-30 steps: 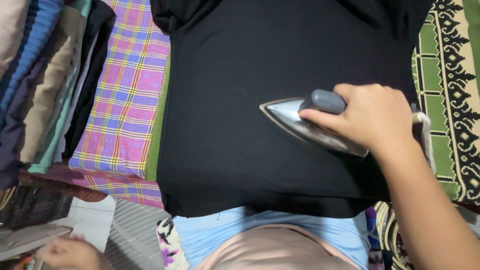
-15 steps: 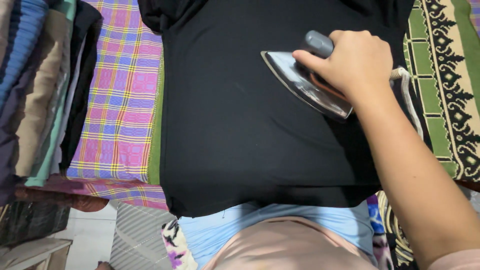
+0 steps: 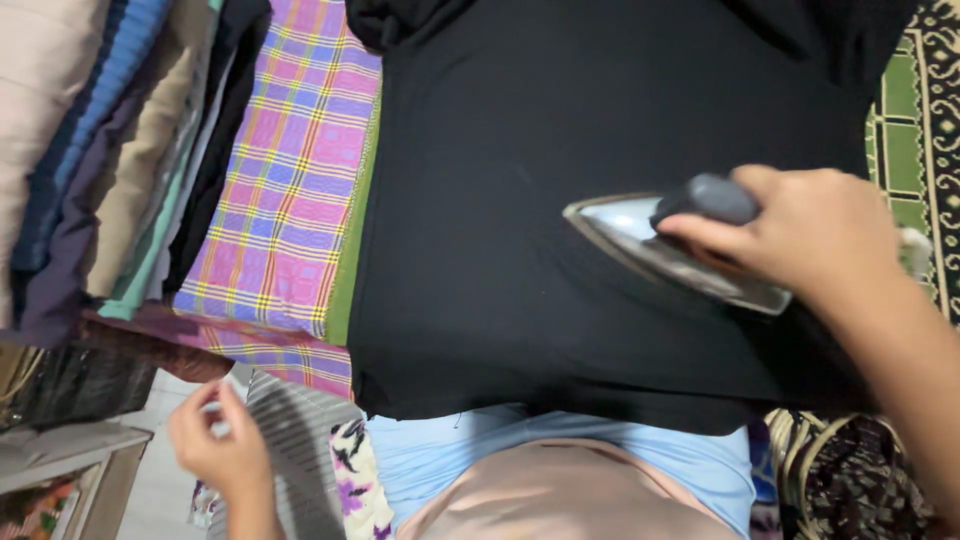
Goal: The person irons a black long-sleeved shirt laid flat on a patterned surface. They use a steam iron to smooth the front and back of the shirt, adjusting the fabric with their left hand while moving the iron with their right hand.
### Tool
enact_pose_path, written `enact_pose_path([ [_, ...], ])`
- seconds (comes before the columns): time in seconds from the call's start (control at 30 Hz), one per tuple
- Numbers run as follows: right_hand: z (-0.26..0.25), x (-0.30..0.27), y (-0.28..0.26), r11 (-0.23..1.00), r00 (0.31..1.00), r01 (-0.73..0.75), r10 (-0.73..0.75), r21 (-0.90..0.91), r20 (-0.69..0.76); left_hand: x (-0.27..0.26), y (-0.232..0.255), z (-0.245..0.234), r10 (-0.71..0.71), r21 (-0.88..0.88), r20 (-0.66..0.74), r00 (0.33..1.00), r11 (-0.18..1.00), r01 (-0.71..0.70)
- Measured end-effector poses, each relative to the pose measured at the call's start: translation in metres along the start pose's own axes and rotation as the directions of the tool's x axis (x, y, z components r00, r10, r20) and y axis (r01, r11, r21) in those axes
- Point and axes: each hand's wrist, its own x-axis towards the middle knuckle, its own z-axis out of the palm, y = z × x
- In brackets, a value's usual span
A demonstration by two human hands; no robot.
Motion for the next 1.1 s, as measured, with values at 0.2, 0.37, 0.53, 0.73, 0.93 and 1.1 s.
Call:
enact_pose_path([
  [0.2,0.035,0.005,0.078,0.942,0.941,-0.313,0.325,0.121,-0.094,0.063,0.156,0.015,0.399,-0.190,-0.004,0.917,0.900,-0.392],
  [0.37,0.076,0.000,0.165,0.898,0.879,-0.418,0.438,0.139,-0.189,0.069,0.288,0.057,0.614,-0.434,0.321,0.721,0.772,-0.465],
  [0.53,0.094,-0.015,0.231,0.785,0.766,-0.613,0.618,0.088,-0.176,0.051,0.343,0.100,0.738,-0.384,0.445,0.507,0.669,-0.636],
  [0.73,0.079,-0.047,0.221,0.862,0.754,-0.501,0.480,0.080,-0.449,0.076,0.314,0.120,0.602,-0.177,0.470,0.645,0.780,-0.600],
  [0.93,0.079,-0.074,0.086,0.884,0.892,-0.015,0.223,0.468,-0.392,0.088,0.272,0.111,0.419,0.108,0.401,0.815,0.862,-0.496],
  [1.1,0.090,-0.114,0.028,0.935,0.951,-0.173,0.240,0.311,-0.193,0.077,0.251,0.095,0.379,0.054,0.362,0.851,0.903,-0.426],
])
